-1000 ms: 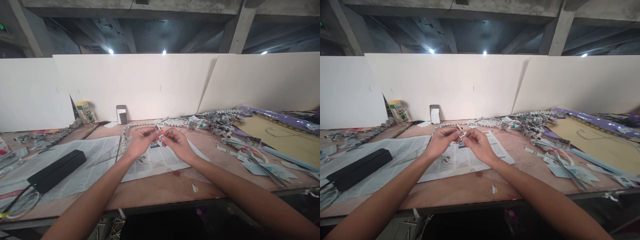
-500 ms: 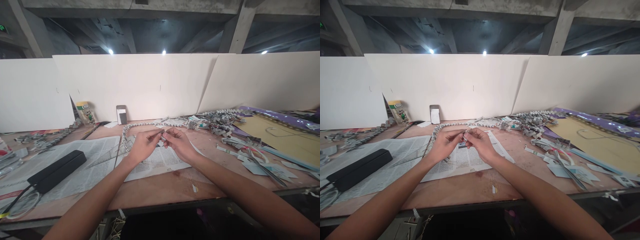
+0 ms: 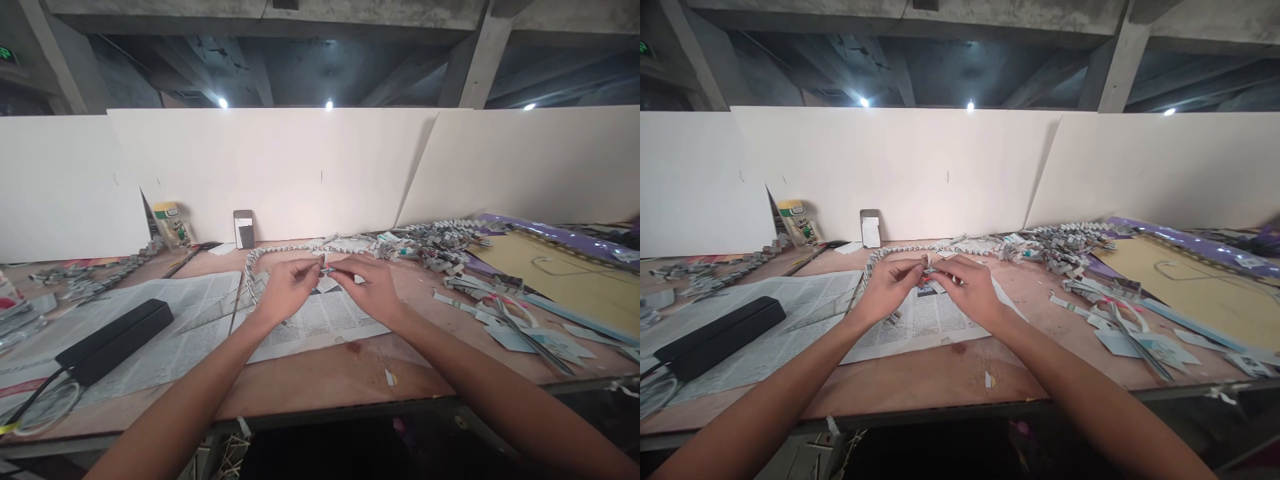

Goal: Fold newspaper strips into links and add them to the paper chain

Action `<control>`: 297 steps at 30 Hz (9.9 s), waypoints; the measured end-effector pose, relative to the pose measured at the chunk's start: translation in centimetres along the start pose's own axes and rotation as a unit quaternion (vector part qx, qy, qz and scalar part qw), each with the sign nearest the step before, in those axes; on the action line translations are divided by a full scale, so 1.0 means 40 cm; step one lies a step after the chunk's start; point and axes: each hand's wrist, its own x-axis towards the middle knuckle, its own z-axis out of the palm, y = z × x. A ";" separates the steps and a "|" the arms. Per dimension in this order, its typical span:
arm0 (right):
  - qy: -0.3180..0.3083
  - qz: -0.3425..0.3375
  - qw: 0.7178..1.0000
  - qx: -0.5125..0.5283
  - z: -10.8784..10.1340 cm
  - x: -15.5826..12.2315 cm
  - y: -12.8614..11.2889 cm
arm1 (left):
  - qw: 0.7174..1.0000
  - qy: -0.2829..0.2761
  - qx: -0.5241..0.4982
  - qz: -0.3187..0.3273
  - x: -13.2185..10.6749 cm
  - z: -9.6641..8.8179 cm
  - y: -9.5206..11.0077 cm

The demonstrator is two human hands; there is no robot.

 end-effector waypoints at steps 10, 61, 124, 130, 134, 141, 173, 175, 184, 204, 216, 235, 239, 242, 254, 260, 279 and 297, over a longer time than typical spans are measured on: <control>0.036 -0.016 0.999 -0.032 0.002 -0.003 0.009 | 0.969 0.006 0.218 0.120 -0.007 0.008 -0.006; -0.086 0.155 0.969 0.173 -0.031 0.023 -0.010 | 0.956 0.053 0.175 0.229 -0.007 -0.010 -0.017; -0.072 0.249 0.946 0.194 0.008 0.045 0.037 | 0.984 0.007 0.168 0.055 0.038 -0.025 -0.021; -0.032 0.153 0.977 0.146 -0.003 0.157 0.047 | 0.988 -0.056 0.139 0.043 0.155 -0.093 0.029; -0.037 0.138 0.977 0.161 -0.003 0.203 0.034 | 0.986 -0.010 0.146 0.082 0.175 -0.108 0.047; -0.088 0.130 0.972 0.176 0.004 0.221 0.053 | 0.989 -0.026 0.137 0.056 0.171 -0.123 0.025; -0.235 0.243 0.901 0.273 0.025 0.019 -0.012 | 0.923 -0.167 -0.305 -0.165 -0.044 -0.070 -0.059; -0.225 0.240 0.896 0.297 0.027 0.006 -0.015 | 0.921 -0.168 -0.314 -0.157 -0.044 -0.065 -0.054; -0.145 0.255 0.906 0.305 0.030 -0.003 -0.018 | 0.852 -0.162 -0.460 -0.189 -0.048 -0.051 -0.032; -0.223 0.320 0.834 0.391 0.024 -0.008 -0.054 | 0.871 -0.054 -0.438 -0.218 -0.037 -0.052 -0.058; -0.194 0.223 0.906 0.304 0.021 -0.013 -0.060 | 0.920 0.003 -0.364 -0.143 -0.051 -0.015 -0.023; -0.180 0.231 0.900 0.322 0.018 -0.001 -0.043 | 0.840 -0.052 -0.517 -0.157 -0.060 -0.002 -0.001; -0.183 0.225 0.915 0.281 0.009 -0.001 -0.038 | 0.843 -0.074 -0.505 -0.166 -0.061 -0.003 -0.002; -0.190 0.215 0.927 0.239 0.002 -0.004 -0.052 | 0.832 -0.074 -0.521 -0.177 -0.060 -0.005 -0.003; -0.174 0.199 0.950 0.165 0.011 -0.009 -0.075 | 0.816 -0.087 -0.539 -0.190 -0.060 -0.008 -0.015; -0.246 0.191 0.943 0.115 0.008 -0.010 -0.059 | 0.824 -0.088 -0.528 -0.186 -0.062 -0.007 -0.012; -0.280 0.095 0.955 -0.012 -0.010 -0.001 -0.046 | 0.797 -0.091 -0.564 -0.193 -0.060 -0.017 -0.023; -0.216 0.100 0.969 0.068 -0.032 -0.019 -0.080 | 0.741 -0.416 -0.464 -0.249 -0.073 -0.098 -0.001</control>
